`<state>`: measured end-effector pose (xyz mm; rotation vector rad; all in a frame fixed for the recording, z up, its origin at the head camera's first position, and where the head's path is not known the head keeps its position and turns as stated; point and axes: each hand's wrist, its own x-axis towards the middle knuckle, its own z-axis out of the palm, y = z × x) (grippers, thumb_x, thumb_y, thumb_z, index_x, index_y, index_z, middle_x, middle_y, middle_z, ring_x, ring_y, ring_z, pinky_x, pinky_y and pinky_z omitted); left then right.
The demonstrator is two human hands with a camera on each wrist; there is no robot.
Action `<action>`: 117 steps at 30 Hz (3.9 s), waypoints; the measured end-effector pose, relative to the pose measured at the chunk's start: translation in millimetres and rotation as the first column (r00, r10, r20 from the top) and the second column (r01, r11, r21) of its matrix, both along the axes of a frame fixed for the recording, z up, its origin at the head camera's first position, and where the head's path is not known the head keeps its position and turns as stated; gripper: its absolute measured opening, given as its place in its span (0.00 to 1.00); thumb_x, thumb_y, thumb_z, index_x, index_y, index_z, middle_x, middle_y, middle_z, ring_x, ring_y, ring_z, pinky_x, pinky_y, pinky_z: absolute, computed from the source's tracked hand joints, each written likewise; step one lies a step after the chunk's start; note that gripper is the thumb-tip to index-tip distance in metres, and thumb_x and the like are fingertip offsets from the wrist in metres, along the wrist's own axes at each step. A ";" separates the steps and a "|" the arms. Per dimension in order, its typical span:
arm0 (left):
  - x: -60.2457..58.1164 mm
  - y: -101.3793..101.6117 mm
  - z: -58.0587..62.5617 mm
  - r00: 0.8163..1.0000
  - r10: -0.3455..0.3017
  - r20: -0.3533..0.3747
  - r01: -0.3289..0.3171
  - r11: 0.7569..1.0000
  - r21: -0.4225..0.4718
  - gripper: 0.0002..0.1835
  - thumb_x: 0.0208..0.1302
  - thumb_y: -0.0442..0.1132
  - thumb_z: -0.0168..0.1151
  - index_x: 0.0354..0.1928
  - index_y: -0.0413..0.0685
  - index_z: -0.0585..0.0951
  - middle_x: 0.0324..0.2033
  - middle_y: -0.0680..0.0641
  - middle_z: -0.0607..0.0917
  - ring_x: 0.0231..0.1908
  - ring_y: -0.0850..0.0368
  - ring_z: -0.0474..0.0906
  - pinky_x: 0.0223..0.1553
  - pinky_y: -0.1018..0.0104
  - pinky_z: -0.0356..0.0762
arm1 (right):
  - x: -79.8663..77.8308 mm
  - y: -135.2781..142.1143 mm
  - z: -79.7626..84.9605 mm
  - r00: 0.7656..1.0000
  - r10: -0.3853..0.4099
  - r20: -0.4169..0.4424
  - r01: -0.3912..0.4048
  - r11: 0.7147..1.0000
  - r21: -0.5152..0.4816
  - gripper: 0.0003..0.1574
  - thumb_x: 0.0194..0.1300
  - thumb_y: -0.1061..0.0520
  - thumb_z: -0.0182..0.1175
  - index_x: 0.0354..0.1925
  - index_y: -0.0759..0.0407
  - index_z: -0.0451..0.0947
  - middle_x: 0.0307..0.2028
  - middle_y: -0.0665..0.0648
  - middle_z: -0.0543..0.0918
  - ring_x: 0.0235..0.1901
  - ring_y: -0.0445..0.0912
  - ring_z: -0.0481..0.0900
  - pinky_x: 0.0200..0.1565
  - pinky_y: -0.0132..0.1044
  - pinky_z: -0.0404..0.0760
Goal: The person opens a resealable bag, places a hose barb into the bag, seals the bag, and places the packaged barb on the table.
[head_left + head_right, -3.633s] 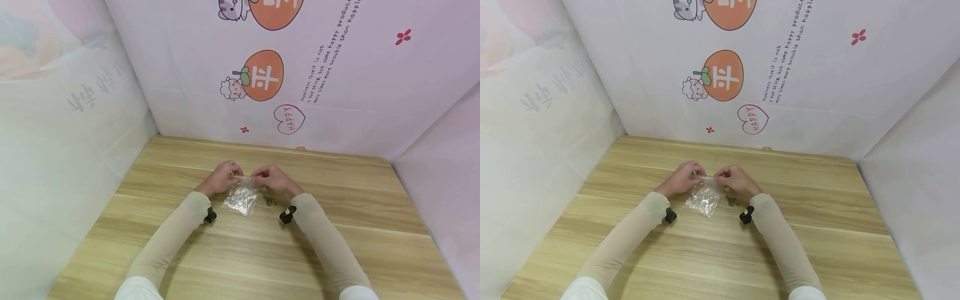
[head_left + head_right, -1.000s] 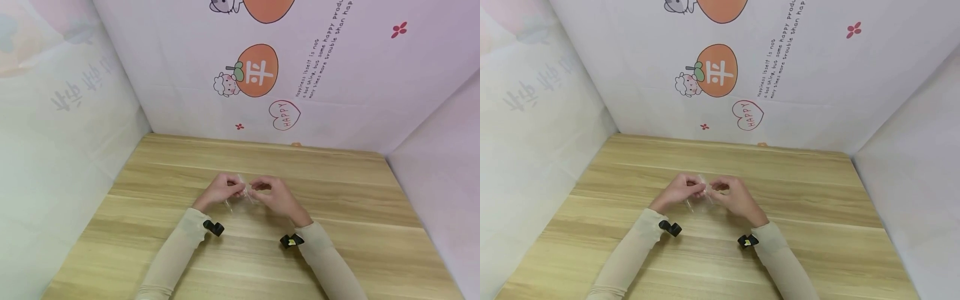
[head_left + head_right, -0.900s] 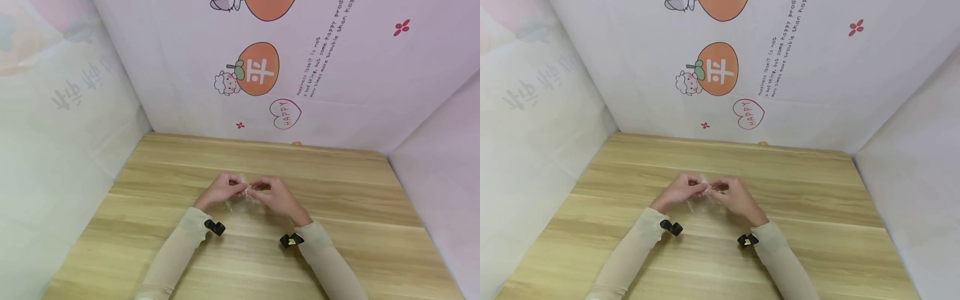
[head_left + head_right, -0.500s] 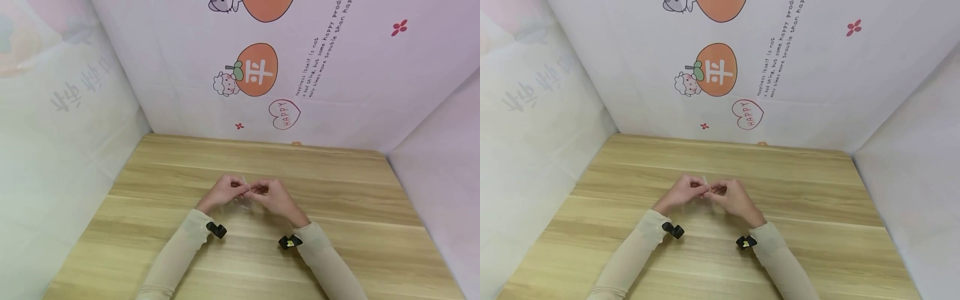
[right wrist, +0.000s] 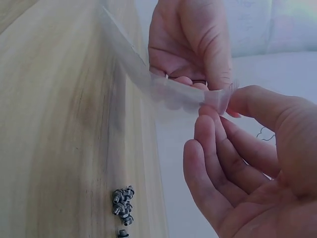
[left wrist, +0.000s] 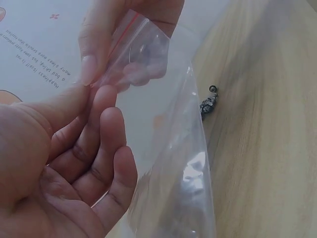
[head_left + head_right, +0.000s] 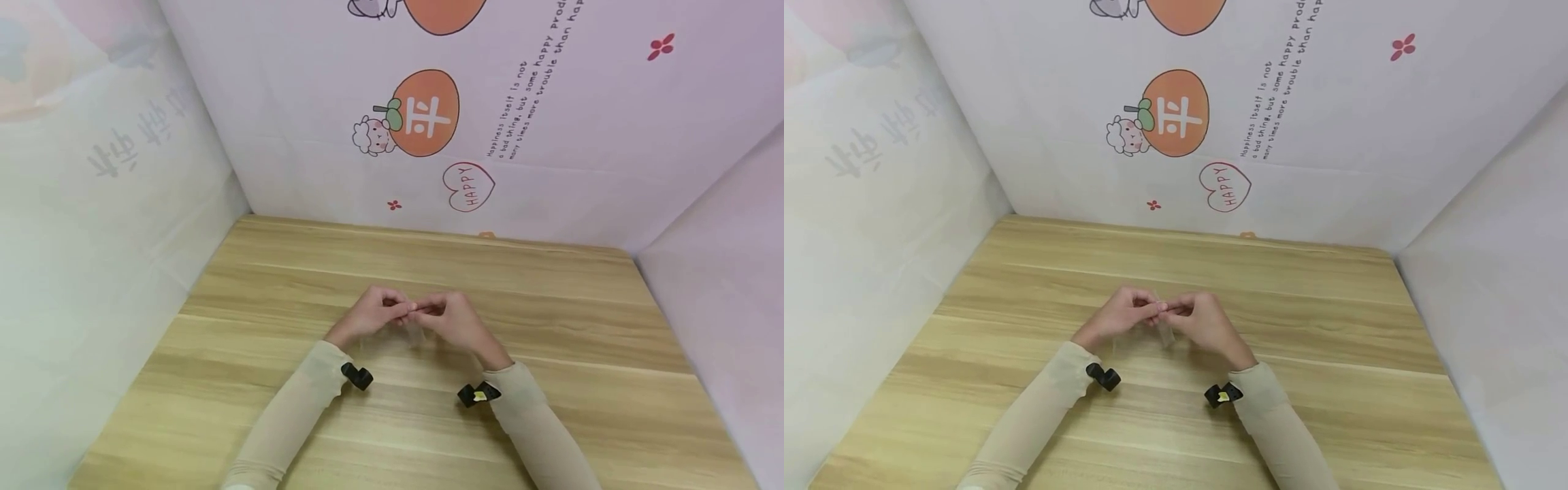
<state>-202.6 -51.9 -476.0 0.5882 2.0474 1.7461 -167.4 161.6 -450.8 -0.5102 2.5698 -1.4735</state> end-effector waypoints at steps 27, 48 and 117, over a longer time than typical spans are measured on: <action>1.8 -1.8 6.1 0.998 -0.033 -0.049 0.027 0.993 -0.117 0.09 0.77 0.40 0.63 0.39 0.43 0.84 0.38 0.48 0.85 0.38 0.57 0.80 0.45 0.62 0.83 | -4.8 5.3 -2.4 0.999 -0.004 0.053 0.004 1.000 0.004 0.10 0.73 0.60 0.65 0.47 0.60 0.91 0.40 0.59 0.93 0.32 0.46 0.88 0.31 0.30 0.82; 10.0 3.2 6.9 0.991 -0.081 -0.102 0.054 0.966 -0.252 0.09 0.76 0.36 0.61 0.38 0.41 0.86 0.32 0.43 0.86 0.31 0.61 0.76 0.32 0.72 0.75 | -0.4 3.9 -5.1 0.999 -0.020 0.042 0.017 0.998 0.065 0.07 0.70 0.62 0.68 0.42 0.59 0.92 0.38 0.59 0.93 0.30 0.43 0.86 0.31 0.30 0.82; 13.2 -8.4 21.0 0.908 -0.173 -0.381 0.014 0.923 -0.384 0.58 0.56 0.51 0.82 0.82 0.49 0.57 0.80 0.48 0.64 0.79 0.46 0.62 0.78 0.45 0.65 | -3.2 11.5 0.6 0.974 -0.176 0.143 0.172 0.984 0.041 0.09 0.69 0.60 0.66 0.40 0.64 0.90 0.33 0.62 0.92 0.33 0.56 0.91 0.38 0.48 0.91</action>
